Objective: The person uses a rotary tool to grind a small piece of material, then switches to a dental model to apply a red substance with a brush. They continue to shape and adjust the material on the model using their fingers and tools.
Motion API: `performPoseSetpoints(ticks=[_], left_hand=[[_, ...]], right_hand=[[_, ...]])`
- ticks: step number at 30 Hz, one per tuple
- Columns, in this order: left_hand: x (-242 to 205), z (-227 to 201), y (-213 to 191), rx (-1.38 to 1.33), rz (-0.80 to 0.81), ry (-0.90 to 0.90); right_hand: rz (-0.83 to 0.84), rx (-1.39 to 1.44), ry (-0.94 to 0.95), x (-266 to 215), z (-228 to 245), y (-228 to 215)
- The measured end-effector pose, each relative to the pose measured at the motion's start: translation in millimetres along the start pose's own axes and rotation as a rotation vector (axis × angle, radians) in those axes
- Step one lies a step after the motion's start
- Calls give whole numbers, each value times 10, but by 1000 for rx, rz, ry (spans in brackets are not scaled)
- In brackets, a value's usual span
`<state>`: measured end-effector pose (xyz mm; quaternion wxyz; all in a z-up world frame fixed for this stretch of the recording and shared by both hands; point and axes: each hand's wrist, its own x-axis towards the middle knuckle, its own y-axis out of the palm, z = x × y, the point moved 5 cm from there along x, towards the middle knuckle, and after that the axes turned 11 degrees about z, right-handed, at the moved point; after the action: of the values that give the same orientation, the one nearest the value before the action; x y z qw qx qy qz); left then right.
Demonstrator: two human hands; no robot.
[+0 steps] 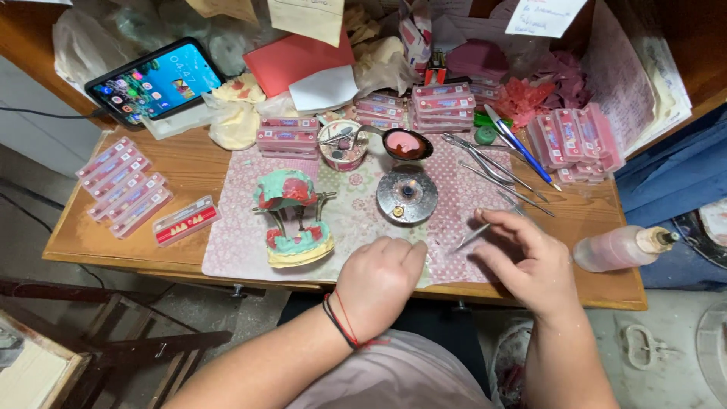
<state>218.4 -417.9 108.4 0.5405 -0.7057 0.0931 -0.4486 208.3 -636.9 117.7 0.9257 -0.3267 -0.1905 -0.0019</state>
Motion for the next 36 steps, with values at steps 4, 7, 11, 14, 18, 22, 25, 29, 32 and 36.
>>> performPoseSetpoints(ticks=[4, 7, 11, 14, 18, 22, 25, 29, 32, 36], left_hand=[[-57, 108, -546, -117, -43, 2], [-169, 446, -942, -315, -69, 43], [-339, 1199, -1371, -286, -156, -203], [-408, 1713, -1354, -344, -139, -360], [-369, 2023, -829, -1027, 60, -299], [-219, 2015, -575, -1297, 130, -283], [-168, 2047, -448, -1257, 246, -308], [-130, 2097, -390, -1203, 234, -357], [-131, 2119, -387, -1187, 190, -372], [-266, 2148, -275, -1190, 123, -473]], right_hand=[[-5, 326, 88, -90, -93, 274], [-260, 448, -34, -20, 34, 438], [-441, 823, 164, 174, 18, 706], [-421, 999, 242, 306, 46, 817], [-430, 1077, 288, 332, -26, 894], [-437, 1002, 194, 291, -225, 947], [-456, 971, 174, 283, -241, 933], [-475, 962, 173, 276, -243, 946], [-475, 966, 171, 281, -264, 950], [-473, 976, 173, 287, -225, 949]])
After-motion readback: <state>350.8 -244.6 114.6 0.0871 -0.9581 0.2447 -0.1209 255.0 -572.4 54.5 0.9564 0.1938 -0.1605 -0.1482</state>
